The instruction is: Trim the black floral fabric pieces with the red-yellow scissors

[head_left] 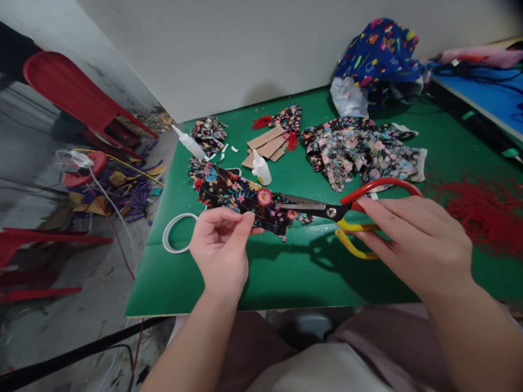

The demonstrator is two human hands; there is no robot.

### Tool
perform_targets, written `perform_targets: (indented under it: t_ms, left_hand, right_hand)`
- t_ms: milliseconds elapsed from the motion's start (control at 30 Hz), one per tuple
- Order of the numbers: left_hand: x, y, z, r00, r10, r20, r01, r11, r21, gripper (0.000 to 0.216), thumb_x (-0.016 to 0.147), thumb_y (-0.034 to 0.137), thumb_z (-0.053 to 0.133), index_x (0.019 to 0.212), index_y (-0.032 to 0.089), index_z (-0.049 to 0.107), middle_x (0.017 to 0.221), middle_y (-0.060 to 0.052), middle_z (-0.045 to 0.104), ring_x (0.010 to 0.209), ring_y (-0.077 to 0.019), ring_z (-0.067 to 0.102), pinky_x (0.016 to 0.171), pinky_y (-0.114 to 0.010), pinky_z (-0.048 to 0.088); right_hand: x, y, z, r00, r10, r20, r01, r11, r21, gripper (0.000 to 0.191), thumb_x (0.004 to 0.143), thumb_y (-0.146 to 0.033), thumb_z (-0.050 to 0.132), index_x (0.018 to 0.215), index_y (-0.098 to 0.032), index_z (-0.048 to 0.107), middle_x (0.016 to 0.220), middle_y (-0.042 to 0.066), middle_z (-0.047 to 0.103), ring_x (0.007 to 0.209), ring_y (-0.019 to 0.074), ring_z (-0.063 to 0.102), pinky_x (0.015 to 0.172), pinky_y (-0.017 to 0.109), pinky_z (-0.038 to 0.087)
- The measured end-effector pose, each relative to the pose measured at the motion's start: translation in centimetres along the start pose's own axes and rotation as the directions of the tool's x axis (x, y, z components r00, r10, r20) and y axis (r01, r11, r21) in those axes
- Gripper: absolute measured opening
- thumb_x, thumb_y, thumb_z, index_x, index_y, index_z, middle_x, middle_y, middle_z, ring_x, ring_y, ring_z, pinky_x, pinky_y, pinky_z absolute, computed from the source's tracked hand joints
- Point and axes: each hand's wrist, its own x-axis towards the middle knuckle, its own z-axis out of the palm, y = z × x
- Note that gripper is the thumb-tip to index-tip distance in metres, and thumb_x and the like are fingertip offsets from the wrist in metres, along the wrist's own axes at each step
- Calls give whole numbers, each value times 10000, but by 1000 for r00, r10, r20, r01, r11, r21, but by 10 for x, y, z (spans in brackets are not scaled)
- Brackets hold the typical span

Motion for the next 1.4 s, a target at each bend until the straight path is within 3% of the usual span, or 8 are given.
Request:
perform_targets:
  t_ms: [267,433,533,767,900,1133,1400]
  left_hand:
    - [0,-1,-1,1000,-13,10,13,999,34,179,668,144,751,719,173,582,639,73,555,492,-41,580,458,-138,547]
    - [0,-1,-1,1000,-12,0,12,1000,16,170,672,123,746,720,171,590,630,71,553,496,-40,572,461,-142,552]
    - [1,-1,-2,1000,7,-22,-6,1000,26,172,671,126,743,722,170,585,624,71,548,503,-45,569,478,-166,573]
    - [0,-2,-5,998,60,-25,-57,995,77,178,694,144,736,724,171,563,655,73,535,511,-49,579,511,-200,590]
    - [0,-3,-8,995,101,-13,-99,990,98,194,694,145,738,709,172,546,656,75,515,522,-56,578,532,-230,602]
    - [-1,-4,-6,981,193,15,-194,978,79,188,679,80,730,695,169,566,644,82,524,509,-55,591,517,-215,600]
    - [0,-5,-7,976,216,24,-217,973,83,189,670,68,735,692,166,574,639,81,532,503,-56,583,505,-209,590]
  right_hand:
    - [-1,0,2,999,47,2,-47,999,18,554,795,-178,621,1311,-304,466,936,19,688,796,219,636,724,372,496]
    - [2,1,4,983,181,-10,-180,980,84,357,797,-225,631,1148,-217,565,906,56,671,822,211,632,745,343,504]
    - [4,3,3,968,251,-8,-248,960,128,351,787,-295,645,1108,-185,554,928,81,649,851,219,623,760,340,505]
    - [7,1,4,977,191,93,-206,960,189,448,747,-400,662,1128,-220,507,951,75,610,878,236,596,760,356,491]
    - [6,0,6,977,147,156,-181,956,232,436,747,-368,661,1118,-188,521,977,87,606,889,230,591,756,347,491]
    - [5,-1,6,984,103,143,-136,959,247,329,817,-347,584,1097,-176,548,976,92,618,876,220,598,743,340,493]
    - [4,1,4,990,74,123,-101,967,232,315,842,-337,555,1104,-161,553,977,100,619,881,218,600,748,327,486]
